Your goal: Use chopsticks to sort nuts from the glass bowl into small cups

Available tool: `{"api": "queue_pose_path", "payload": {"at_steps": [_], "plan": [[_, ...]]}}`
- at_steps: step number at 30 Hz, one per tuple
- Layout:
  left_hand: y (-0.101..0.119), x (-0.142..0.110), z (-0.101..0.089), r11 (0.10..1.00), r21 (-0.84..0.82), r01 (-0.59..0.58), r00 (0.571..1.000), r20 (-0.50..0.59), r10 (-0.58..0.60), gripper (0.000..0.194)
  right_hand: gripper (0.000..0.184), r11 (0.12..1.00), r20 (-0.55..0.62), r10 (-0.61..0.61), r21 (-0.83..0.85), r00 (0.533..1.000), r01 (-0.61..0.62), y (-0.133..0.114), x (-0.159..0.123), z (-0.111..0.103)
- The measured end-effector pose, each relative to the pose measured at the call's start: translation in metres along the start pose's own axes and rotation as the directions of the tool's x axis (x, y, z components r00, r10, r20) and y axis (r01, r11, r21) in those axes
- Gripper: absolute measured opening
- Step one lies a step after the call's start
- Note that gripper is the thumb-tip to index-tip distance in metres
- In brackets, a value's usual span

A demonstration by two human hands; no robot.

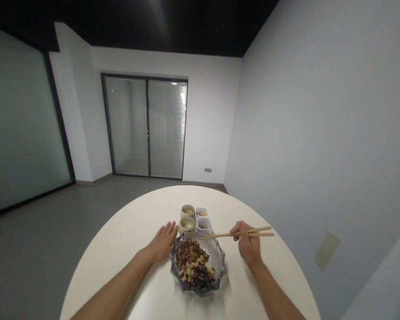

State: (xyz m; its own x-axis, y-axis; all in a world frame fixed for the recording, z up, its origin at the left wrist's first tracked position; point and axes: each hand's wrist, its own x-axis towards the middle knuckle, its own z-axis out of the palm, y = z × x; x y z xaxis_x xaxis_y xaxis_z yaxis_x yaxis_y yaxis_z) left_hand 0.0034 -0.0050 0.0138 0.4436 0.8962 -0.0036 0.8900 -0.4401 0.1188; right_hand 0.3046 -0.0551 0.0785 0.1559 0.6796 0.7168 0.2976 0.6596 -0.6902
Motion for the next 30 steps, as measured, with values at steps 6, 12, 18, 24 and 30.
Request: {"api": "queue_pose_path", "payload": {"at_steps": [6,12,18,24,30], "plan": [[-0.002,0.000,0.000,1.000,0.002,-0.014,1.000,0.005,0.014,0.064,0.059,0.995,0.043,0.049,0.087,0.998,-0.053,-0.001,0.001,0.001],[-0.003,0.000,0.003,1.000,-0.011,-0.016,1.000,-0.015,0.016,0.062,0.061,0.990,0.082,0.107,0.078,0.991,-0.113,0.004,0.001,0.001],[-0.007,0.003,0.010,0.999,-0.023,-0.027,0.999,-0.043,0.026,0.062,0.062,0.986,0.115,0.144,0.067,0.983,-0.152,0.010,-0.001,0.000],[-0.007,0.003,0.010,1.000,-0.016,-0.014,0.999,-0.037,0.014,0.061,0.061,0.981,0.142,0.174,0.064,0.974,-0.184,0.007,0.001,0.001],[-0.005,0.002,0.007,1.000,-0.018,-0.012,1.000,-0.025,0.012,0.061,0.059,0.968,0.160,0.216,0.096,0.963,-0.233,0.004,0.002,0.002]]}}
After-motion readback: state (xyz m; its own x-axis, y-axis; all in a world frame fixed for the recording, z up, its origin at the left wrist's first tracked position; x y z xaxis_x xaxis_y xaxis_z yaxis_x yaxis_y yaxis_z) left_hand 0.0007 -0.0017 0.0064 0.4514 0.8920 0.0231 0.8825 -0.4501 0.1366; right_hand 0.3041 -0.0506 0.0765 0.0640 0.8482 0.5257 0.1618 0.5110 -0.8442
